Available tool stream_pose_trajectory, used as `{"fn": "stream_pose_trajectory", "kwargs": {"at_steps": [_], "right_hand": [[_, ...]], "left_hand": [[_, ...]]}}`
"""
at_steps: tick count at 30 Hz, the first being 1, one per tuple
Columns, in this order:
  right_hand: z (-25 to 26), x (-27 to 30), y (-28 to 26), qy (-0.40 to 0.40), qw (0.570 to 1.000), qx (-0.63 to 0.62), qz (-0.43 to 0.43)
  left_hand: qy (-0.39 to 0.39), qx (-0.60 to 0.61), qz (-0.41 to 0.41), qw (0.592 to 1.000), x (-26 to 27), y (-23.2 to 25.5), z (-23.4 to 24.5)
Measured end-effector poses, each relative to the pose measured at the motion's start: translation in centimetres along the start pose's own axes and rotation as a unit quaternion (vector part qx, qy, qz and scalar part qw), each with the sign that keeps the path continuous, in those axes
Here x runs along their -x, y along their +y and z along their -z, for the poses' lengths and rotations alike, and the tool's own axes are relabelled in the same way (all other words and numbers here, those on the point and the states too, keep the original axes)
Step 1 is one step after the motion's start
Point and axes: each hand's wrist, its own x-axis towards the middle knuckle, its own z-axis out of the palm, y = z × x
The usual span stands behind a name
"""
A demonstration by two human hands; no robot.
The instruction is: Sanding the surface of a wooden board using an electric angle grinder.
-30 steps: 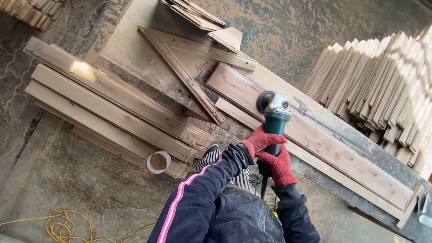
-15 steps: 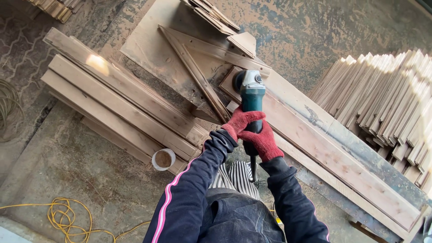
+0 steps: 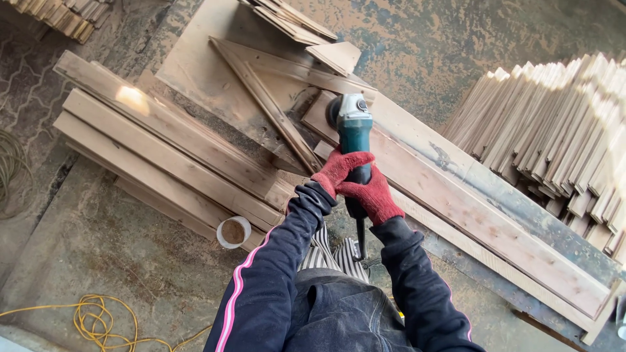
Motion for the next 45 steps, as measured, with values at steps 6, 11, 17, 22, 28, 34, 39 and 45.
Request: {"fn": "stream_pose_trajectory", "kwargs": {"at_steps": [6,11,17,22,28,34,39,45], "right_hand": [[6.1,2.5,6.6,0.047,0.997,-0.041,-0.054],[11.0,3.6,14.2,0.088,0.988,-0.103,-0.073],[14.8,6.0,18.8,0.136,0.964,-0.210,-0.086],[13.5,6.0,17.2,0.140,0.967,-0.200,-0.079],[7.3,4.0,9.3,0.072,0.993,-0.081,-0.050],[0.9,-0.9,4.1,-0.006,1.000,-0.004,-0.010],[0.5,0.1,2.6,-0.030,0.999,0.017,-0.013],[5.2,4.2,7.7,0.076,0.992,-0.071,-0.072]], "left_hand": [[-0.043,-0.047,0.043,0.997,2.0,-7.4,-5.6],[-0.073,-0.089,0.083,0.990,3.7,-13.5,-10.5],[-0.125,-0.146,0.110,0.975,6.5,-16.7,-15.0],[-0.120,-0.129,0.106,0.979,6.8,-15.8,-13.8],[-0.056,-0.065,0.077,0.993,4.2,-9.7,-6.7],[0.013,-0.043,0.017,0.999,0.5,-2.1,-0.2],[0.031,-0.043,0.017,0.998,0.1,-1.3,0.8],[-0.066,-0.099,0.096,0.988,4.7,-6.5,-6.5]]}}
